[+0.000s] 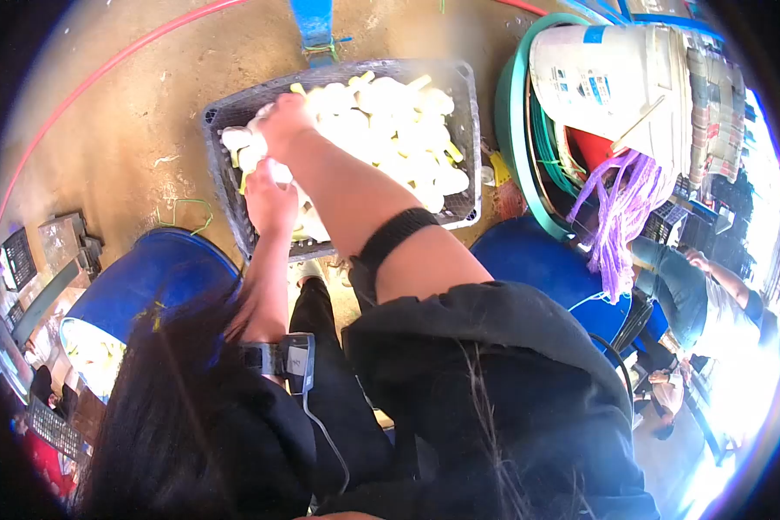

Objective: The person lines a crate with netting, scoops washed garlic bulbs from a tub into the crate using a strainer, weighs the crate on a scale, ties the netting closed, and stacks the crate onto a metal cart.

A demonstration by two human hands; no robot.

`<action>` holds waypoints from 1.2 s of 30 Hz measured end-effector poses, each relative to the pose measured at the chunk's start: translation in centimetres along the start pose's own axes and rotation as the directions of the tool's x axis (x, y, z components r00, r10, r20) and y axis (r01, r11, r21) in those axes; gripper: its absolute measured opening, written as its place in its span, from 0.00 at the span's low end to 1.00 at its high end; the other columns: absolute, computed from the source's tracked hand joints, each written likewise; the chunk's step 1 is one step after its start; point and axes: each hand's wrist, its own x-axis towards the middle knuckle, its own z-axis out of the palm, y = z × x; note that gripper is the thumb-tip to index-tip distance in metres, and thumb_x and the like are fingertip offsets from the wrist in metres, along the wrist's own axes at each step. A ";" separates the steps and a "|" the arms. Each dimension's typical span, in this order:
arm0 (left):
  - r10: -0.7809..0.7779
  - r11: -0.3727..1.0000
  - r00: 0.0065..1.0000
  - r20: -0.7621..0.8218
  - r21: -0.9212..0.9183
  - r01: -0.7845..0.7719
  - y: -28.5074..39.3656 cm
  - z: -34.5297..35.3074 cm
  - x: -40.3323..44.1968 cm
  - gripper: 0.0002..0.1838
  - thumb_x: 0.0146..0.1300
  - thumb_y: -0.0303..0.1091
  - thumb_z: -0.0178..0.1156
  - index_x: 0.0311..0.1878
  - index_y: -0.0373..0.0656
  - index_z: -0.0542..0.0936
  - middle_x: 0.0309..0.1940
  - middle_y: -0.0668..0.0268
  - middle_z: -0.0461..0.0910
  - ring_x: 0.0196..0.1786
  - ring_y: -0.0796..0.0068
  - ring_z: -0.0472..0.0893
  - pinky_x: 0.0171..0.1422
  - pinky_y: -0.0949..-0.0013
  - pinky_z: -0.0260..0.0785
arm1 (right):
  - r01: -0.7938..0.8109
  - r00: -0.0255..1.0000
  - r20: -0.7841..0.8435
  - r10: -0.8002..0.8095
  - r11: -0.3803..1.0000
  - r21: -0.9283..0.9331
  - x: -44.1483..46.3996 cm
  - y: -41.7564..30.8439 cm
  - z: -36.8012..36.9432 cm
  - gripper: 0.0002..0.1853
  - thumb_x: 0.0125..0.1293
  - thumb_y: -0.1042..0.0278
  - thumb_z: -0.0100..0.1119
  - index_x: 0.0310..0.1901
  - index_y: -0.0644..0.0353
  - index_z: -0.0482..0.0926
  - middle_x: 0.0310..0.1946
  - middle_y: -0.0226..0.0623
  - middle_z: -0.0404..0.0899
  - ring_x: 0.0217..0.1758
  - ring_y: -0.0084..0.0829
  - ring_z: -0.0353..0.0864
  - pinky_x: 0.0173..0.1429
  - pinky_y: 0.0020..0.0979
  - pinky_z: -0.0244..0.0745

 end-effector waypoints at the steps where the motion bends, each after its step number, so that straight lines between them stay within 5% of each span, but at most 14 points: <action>1: -0.009 0.998 1.000 0.023 -0.059 0.011 -0.5 -0.1 0.1 0.27 0.41 0.30 0.64 0.48 0.41 0.69 0.44 0.50 0.69 0.46 0.49 0.71 0.51 0.54 0.65 | -0.086 0.996 -0.020 0.086 0.996 -0.018 -0.4 0.2 0.2 0.18 0.52 0.57 0.59 0.47 0.48 0.77 0.45 0.30 0.76 0.53 0.32 0.69 0.56 0.37 0.61; 3: 0.006 0.996 0.994 -0.106 -0.085 -0.015 -0.9 -0.2 -0.7 0.28 0.40 0.26 0.65 0.48 0.40 0.69 0.43 0.51 0.69 0.43 0.56 0.73 0.46 0.58 0.68 | -0.033 0.995 -0.098 0.031 0.999 -0.019 -1.3 0.7 1.1 0.21 0.49 0.56 0.62 0.47 0.47 0.76 0.44 0.30 0.75 0.51 0.32 0.69 0.55 0.37 0.61; 4: -0.075 0.952 0.989 -0.125 -0.305 0.034 -0.9 -0.7 -0.9 0.27 0.41 0.24 0.63 0.49 0.39 0.67 0.41 0.53 0.69 0.43 0.59 0.73 0.44 0.61 0.69 | 0.056 0.985 -0.162 -0.060 0.998 -0.027 -2.0 1.0 1.2 0.21 0.48 0.56 0.63 0.47 0.48 0.76 0.44 0.30 0.75 0.51 0.32 0.69 0.53 0.37 0.62; 6: -0.209 0.684 0.973 -0.099 -0.725 0.073 -1.0 -1.3 -0.7 0.25 0.45 0.17 0.60 0.49 0.38 0.64 0.44 0.56 0.68 0.45 0.68 0.72 0.44 0.68 0.70 | 0.154 0.962 -0.222 -0.161 0.987 -0.048 -3.8 1.8 0.8 0.22 0.48 0.57 0.64 0.46 0.49 0.76 0.45 0.31 0.75 0.51 0.32 0.69 0.52 0.37 0.63; 9: -0.127 0.473 0.984 -0.127 -0.879 -0.053 -1.0 -2.6 1.4 0.26 0.47 0.15 0.58 0.51 0.37 0.63 0.49 0.56 0.66 0.50 0.70 0.71 0.48 0.68 0.70 | 0.181 0.894 -0.431 -0.122 0.979 0.097 -7.3 3.5 0.1 0.23 0.46 0.58 0.64 0.47 0.51 0.75 0.45 0.32 0.75 0.49 0.32 0.70 0.50 0.37 0.64; 11: -0.106 0.473 0.994 -0.032 -0.881 0.022 -0.9 -2.8 3.3 0.29 0.50 0.18 0.58 0.58 0.36 0.62 0.58 0.52 0.63 0.56 0.62 0.70 0.56 0.64 0.67 | 0.132 0.825 -0.565 0.005 0.971 0.202 -9.6 5.2 0.1 0.25 0.46 0.61 0.65 0.49 0.53 0.74 0.46 0.33 0.75 0.48 0.34 0.72 0.51 0.37 0.66; 12: 0.136 0.779 0.990 -0.049 -0.611 -0.137 -0.9 -2.9 4.3 0.31 0.51 0.22 0.59 0.60 0.36 0.61 0.61 0.51 0.60 0.58 0.58 0.69 0.59 0.62 0.65 | 0.127 0.828 -0.560 0.007 0.972 0.199 -10.8 6.0 0.8 0.25 0.46 0.61 0.65 0.49 0.53 0.74 0.46 0.33 0.75 0.48 0.34 0.72 0.51 0.37 0.66; 13: 0.358 0.908 0.933 0.032 -0.243 -0.341 -0.9 -2.8 5.0 0.33 0.52 0.26 0.60 0.63 0.36 0.60 0.65 0.50 0.56 0.59 0.54 0.69 0.62 0.61 0.62 | 0.059 0.837 -0.538 0.094 0.964 0.261 -11.8 6.8 2.1 0.26 0.46 0.61 0.65 0.50 0.53 0.74 0.46 0.32 0.76 0.48 0.35 0.72 0.51 0.38 0.67; 15: 0.371 0.912 0.923 0.099 -0.225 -0.342 -0.5 -2.9 5.4 0.31 0.53 0.30 0.59 0.61 0.37 0.64 0.67 0.49 0.51 0.61 0.50 0.65 0.65 0.60 0.58 | -0.006 0.837 -0.516 0.179 0.948 0.320 -12.6 7.2 2.8 0.27 0.46 0.60 0.65 0.50 0.54 0.73 0.45 0.31 0.76 0.48 0.36 0.72 0.51 0.38 0.69; 18: 0.276 0.939 0.957 0.095 -0.241 -0.247 0.0 -2.4 4.9 0.26 0.52 0.28 0.58 0.57 0.36 0.69 0.64 0.48 0.57 0.62 0.52 0.65 0.64 0.60 0.59 | -0.089 0.795 -0.516 0.320 0.902 0.423 -13.4 6.5 2.9 0.26 0.46 0.60 0.66 0.49 0.55 0.74 0.46 0.33 0.76 0.46 0.38 0.73 0.50 0.38 0.70; 23: 0.266 0.964 0.909 -0.322 0.070 -0.257 -0.8 -2.0 5.1 0.22 0.51 0.26 0.57 0.53 0.36 0.73 0.58 0.48 0.66 0.52 0.52 0.72 0.58 0.58 0.62 | 0.019 0.754 -0.558 0.346 0.838 0.545 -9.8 3.4 -0.8 0.27 0.46 0.62 0.66 0.51 0.55 0.73 0.46 0.36 0.76 0.48 0.40 0.73 0.52 0.38 0.69; 29: 0.257 0.924 0.907 -0.333 -0.190 -0.332 -2.9 -1.2 5.4 0.19 0.54 0.22 0.49 0.51 0.33 0.72 0.46 0.50 0.75 0.50 0.50 0.72 0.56 0.57 0.64 | -0.085 0.806 -0.484 0.342 0.875 0.477 -3.2 1.0 1.2 0.26 0.48 0.57 0.65 0.49 0.57 0.74 0.52 0.39 0.72 0.50 0.40 0.73 0.53 0.39 0.69; 32: 0.045 0.908 0.976 -0.213 -0.398 -0.129 -3.4 -1.8 1.9 0.18 0.54 0.24 0.50 0.51 0.35 0.73 0.48 0.49 0.74 0.51 0.51 0.72 0.57 0.59 0.64 | -0.101 0.790 -0.456 0.410 0.820 0.563 -2.9 0.2 1.8 0.24 0.49 0.60 0.64 0.48 0.59 0.75 0.52 0.40 0.71 0.50 0.41 0.73 0.53 0.39 0.70; 36: 0.256 0.946 0.952 -0.168 -0.161 -0.283 -5.1 -0.3 -1.5 0.18 0.54 0.27 0.54 0.50 0.37 0.74 0.50 0.49 0.72 0.53 0.52 0.71 0.59 0.57 0.62 | 0.097 0.630 -0.485 0.607 0.558 0.824 -2.5 -1.1 0.1 0.16 0.50 0.63 0.63 0.39 0.62 0.78 0.37 0.43 0.77 0.43 0.42 0.76 0.50 0.39 0.71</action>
